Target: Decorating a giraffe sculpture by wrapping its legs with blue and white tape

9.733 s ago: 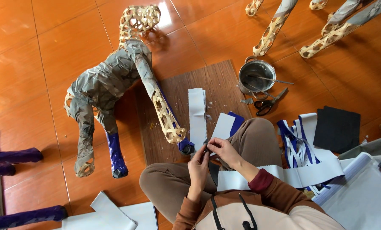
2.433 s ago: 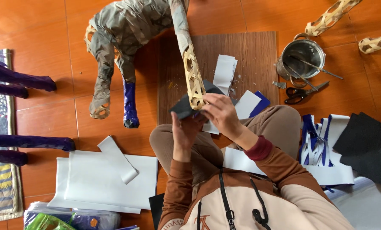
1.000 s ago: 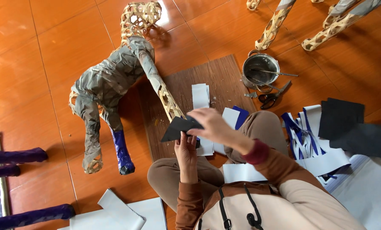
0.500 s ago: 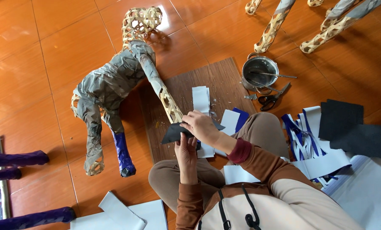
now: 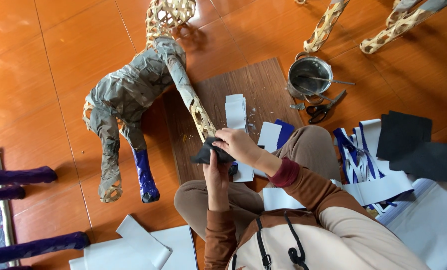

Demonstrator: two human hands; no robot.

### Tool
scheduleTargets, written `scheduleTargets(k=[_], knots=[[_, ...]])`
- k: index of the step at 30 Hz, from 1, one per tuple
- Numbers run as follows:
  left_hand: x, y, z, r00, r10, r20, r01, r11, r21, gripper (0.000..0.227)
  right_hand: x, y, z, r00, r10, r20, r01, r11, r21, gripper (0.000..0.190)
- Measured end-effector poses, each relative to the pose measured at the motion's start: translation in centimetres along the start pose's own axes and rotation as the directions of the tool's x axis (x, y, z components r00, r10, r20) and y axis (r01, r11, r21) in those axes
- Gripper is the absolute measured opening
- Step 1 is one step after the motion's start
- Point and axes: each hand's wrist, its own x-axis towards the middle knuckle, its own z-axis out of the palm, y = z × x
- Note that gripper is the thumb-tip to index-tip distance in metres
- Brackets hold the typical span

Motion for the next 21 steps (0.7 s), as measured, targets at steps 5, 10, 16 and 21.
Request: scheduleTargets(k=[5,10,16,21], knots=[[-0.7,1.7,2.1,0.996,-0.087,0.018,0.084,0.991,0.1,0.029,0.1,0.3,0.2,0.995,0.059,0.084,-0.064,0.996,0.063,0.017],[1.0,1.6,0.6,0.99,-0.126,0.068,0.116,0.983,0.14,0.031,0.5,0.3,0.2,0.973,0.154,0.172,-0.17,0.982,0.082,0.017],[3.9,0.4,-2.8,0.969,-0.216,0.118,0.204,0.973,0.104,0.035,1.1,0.5,0.3,0.945,0.224,0.239,-0.248,0.966,0.074,0.018],[4.6,-0.4,-3.1,0.973,-0.202,0.113,0.191,0.977,0.098,0.041,1.4,0.6,0.5,0.931,0.247,0.269,-0.274,0.96,0.066,0.021]])
